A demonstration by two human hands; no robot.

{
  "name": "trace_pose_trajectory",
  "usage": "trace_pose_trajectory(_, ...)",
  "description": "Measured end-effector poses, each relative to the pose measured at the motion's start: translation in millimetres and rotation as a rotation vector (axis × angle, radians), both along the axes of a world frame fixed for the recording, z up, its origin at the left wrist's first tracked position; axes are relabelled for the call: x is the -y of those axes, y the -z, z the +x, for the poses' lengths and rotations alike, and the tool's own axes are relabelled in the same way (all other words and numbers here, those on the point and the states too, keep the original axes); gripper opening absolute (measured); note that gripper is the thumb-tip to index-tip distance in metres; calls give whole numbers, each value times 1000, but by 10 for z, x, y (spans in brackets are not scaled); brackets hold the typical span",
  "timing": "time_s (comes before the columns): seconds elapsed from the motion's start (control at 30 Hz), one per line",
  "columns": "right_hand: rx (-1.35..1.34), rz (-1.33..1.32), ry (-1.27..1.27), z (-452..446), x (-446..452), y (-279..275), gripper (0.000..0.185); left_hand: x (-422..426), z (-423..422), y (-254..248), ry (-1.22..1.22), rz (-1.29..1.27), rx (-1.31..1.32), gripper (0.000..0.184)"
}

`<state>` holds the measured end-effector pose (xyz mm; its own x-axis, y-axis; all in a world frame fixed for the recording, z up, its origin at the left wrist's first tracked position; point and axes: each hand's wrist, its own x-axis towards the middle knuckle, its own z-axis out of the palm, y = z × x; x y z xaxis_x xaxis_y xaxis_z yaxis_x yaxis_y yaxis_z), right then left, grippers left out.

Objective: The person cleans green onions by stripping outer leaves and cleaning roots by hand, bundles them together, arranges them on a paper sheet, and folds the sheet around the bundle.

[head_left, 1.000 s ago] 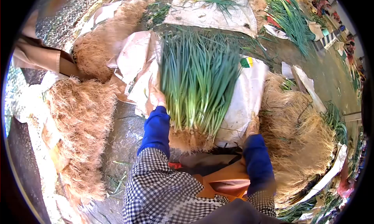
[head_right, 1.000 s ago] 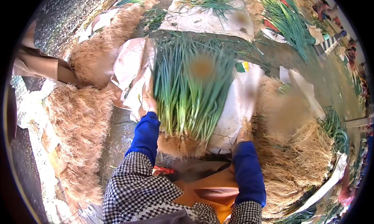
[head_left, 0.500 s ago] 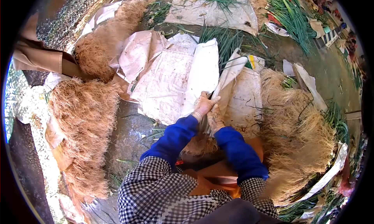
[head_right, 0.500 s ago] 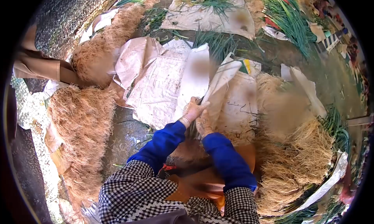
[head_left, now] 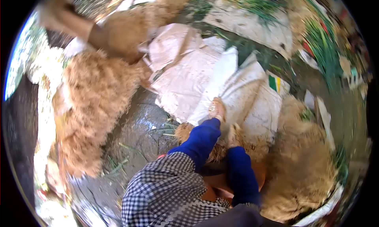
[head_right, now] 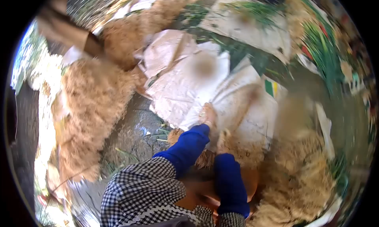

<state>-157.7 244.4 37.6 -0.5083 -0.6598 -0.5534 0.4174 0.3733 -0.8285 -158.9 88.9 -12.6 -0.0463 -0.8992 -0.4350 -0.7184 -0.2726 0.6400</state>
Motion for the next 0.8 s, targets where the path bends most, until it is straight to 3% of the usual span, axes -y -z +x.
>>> trace_pose_trajectory(0.03, 14, -5, 44, -8, -56, -2, 44, -4, 2, 123, 5, -14, -28, 34)
trace_pose_trajectory(0.1, 62, -1, 26, 25, -138, 24, 45, 106, 109, -274, 33, 25, -154, 42)
trace_pose_trajectory(0.17, 112, -2, -11, 111, -127, -7, 46, 167, 87, 161, 89, 197, -563, 41)
trace_pose_trajectory(0.2, 123, -8, -28, 133, -107, -19, 46, 273, 173, 85, 60, 157, -561, 41)
trace_pose_trajectory(0.27, 135, -17, -67, 205, -73, -70, 47, 297, 187, 41, 334, 321, -463, 30)
trace_pose_trajectory(0.3, 142, -31, -86, 247, -60, -91, 47, 254, 232, 127, 334, 307, -462, 30)
trace_pose_trajectory(0.37, 164, -57, -132, 364, 1, -181, 48, 259, 354, 831, 60, 345, -1319, 18)
trace_pose_trajectory(0.47, 198, -105, -218, 607, 105, -364, 50, 272, 900, -451, 39, 240, -1011, 19)
trace_pose_trajectory(0.53, 213, -155, -276, 832, 222, -554, 51, 231, 1272, -1218, -10, 166, -977, 21)
trace_pose_trajectory(0.63, 239, -227, -375, 1216, 349, -882, 53, 88, 1960, -2367, -143, -3, -990, 25)
trace_pose_trajectory(0.73, 278, -280, -463, 1638, 369, -1224, 54, -220, 2716, -3411, -281, -148, -1281, 39)
trace_pose_trajectory(0.77, 262, -310, -496, 1789, 347, -1320, 55, -321, 3021, -3680, -277, -125, -1216, 40)
trace_pose_trajectory(0.8, 222, -364, -551, 1978, 286, -1499, 55, -385, 3286, -3829, -242, -256, -1264, 38)
